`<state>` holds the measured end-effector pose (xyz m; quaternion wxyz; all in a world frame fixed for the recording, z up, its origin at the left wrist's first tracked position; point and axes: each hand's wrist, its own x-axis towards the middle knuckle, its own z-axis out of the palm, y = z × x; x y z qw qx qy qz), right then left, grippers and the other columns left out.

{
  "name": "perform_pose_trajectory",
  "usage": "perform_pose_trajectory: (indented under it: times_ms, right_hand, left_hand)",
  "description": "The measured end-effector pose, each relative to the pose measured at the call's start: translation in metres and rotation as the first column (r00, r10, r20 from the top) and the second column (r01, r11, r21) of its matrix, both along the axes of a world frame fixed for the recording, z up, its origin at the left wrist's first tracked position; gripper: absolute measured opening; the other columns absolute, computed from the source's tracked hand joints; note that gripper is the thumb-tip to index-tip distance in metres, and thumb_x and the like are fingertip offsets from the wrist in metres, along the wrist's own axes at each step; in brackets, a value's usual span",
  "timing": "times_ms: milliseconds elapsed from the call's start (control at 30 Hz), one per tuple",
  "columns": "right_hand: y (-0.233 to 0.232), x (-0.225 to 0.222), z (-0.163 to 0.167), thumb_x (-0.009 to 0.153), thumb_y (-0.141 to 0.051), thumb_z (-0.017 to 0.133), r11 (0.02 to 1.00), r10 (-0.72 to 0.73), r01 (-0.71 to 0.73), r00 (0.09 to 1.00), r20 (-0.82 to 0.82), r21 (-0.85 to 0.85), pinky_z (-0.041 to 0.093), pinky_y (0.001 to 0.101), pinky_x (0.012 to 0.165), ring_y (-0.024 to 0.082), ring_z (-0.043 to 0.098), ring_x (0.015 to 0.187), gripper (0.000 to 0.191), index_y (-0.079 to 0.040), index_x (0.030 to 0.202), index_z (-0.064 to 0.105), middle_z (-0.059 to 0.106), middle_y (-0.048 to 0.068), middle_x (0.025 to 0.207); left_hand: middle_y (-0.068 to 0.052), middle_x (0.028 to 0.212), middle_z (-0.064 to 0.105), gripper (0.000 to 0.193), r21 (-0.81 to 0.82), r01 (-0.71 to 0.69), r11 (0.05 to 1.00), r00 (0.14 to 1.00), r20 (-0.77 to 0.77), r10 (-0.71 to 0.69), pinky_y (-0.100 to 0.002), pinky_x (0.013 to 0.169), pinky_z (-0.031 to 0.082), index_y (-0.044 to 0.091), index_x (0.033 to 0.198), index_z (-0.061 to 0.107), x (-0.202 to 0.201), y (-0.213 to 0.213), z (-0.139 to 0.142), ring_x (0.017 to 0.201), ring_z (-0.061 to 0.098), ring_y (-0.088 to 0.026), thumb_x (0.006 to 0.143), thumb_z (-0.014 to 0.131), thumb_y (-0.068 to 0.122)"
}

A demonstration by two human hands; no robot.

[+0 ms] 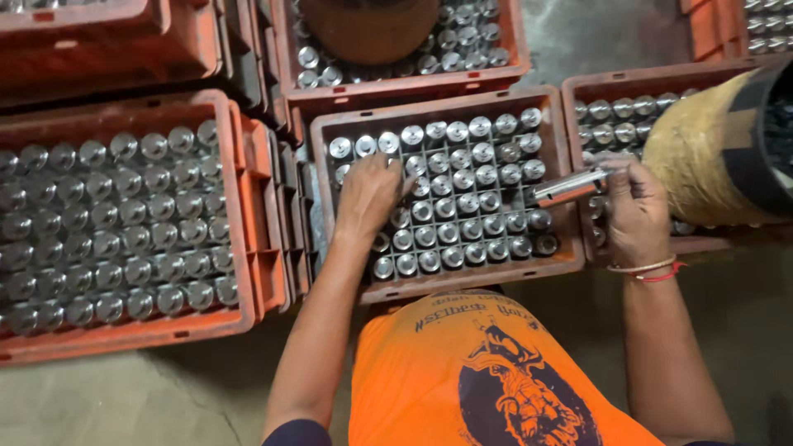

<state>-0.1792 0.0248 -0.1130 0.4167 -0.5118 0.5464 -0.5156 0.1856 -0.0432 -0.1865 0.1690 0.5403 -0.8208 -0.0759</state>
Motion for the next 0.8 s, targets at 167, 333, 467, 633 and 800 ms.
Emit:
perform_pose_trajectory:
  times_ms: [167, 333, 467, 633, 800]
  right_hand:
    - [-0.005, 0.020, -0.020, 0.107, -0.045, 0.045, 0.954, -0.177, -0.070, 0.652, 0.737, 0.291, 0.062, 0.0467, 0.086, 0.035, 0.073, 0.095, 0.045, -0.003, 0.112, 0.061, 0.071, 0.020, 0.104]
    - [-0.003, 0.044, -0.029, 0.093, -0.030, 0.074, 0.963, 0.161, -0.049, 0.894, -0.418, 0.265, 0.050, 0.0461, 0.068, 0.036, 0.065, 0.078, 0.036, -0.007, 0.118, 0.062, 0.066, 0.018, 0.094]
    - [0.002, 0.065, -0.021, 0.083, -0.021, 0.079, 0.988, 0.024, -0.145, 0.429, -0.903, -0.043, 0.054, 0.0483, 0.069, 0.042, 0.067, 0.083, 0.038, -0.007, 0.117, 0.068, 0.064, 0.018, 0.104]
    - [-0.001, 0.072, -0.018, 0.084, -0.021, 0.080, 0.980, 0.170, -0.166, 0.411, -0.895, 0.110, 0.054, 0.0490, 0.073, 0.041, 0.065, 0.085, 0.030, -0.009, 0.110, 0.072, 0.062, 0.018, 0.106]
    - [-0.009, 0.073, -0.030, 0.086, -0.029, 0.082, 0.984, 0.074, -0.179, 0.437, -0.896, -0.006, 0.053, 0.0492, 0.075, 0.041, 0.063, 0.089, 0.035, -0.004, 0.110, 0.072, 0.060, 0.018, 0.103]
  left_hand:
    - [-0.015, 0.096, 0.060, 0.046, -0.107, -0.007, 0.994, 0.999, -0.037, 0.003, -0.044, 0.078, 0.049, 0.003, 0.102, 0.064, -0.006, 0.007, 0.013, 0.090, 0.059, -0.030, 0.085, 0.074, 0.044]
    - [-0.014, 0.105, 0.057, 0.036, -0.160, -0.303, 0.940, 0.943, 0.096, 0.320, -0.051, 0.086, 0.043, 0.006, 0.100, 0.065, -0.001, -0.011, 0.025, 0.103, 0.053, -0.032, 0.092, 0.072, 0.041]
    - [-0.015, 0.112, 0.055, 0.037, -0.160, -0.431, 0.888, 0.883, 0.131, 0.451, -0.055, 0.095, 0.039, 0.003, 0.106, 0.066, -0.003, -0.020, 0.018, 0.113, 0.050, -0.033, 0.093, 0.070, 0.038]
    - [-0.017, 0.115, 0.054, 0.037, -0.095, -0.495, 0.864, 0.842, 0.194, 0.504, -0.057, 0.093, 0.039, 0.000, 0.096, 0.069, -0.005, -0.025, 0.005, 0.115, 0.050, -0.033, 0.092, 0.070, 0.037]
    - [-0.015, 0.120, 0.054, 0.013, -0.104, -0.466, 0.879, 0.858, 0.188, 0.477, -0.059, 0.096, 0.039, 0.004, 0.093, 0.071, 0.000, -0.027, 0.008, 0.116, 0.049, -0.032, 0.091, 0.068, 0.017]
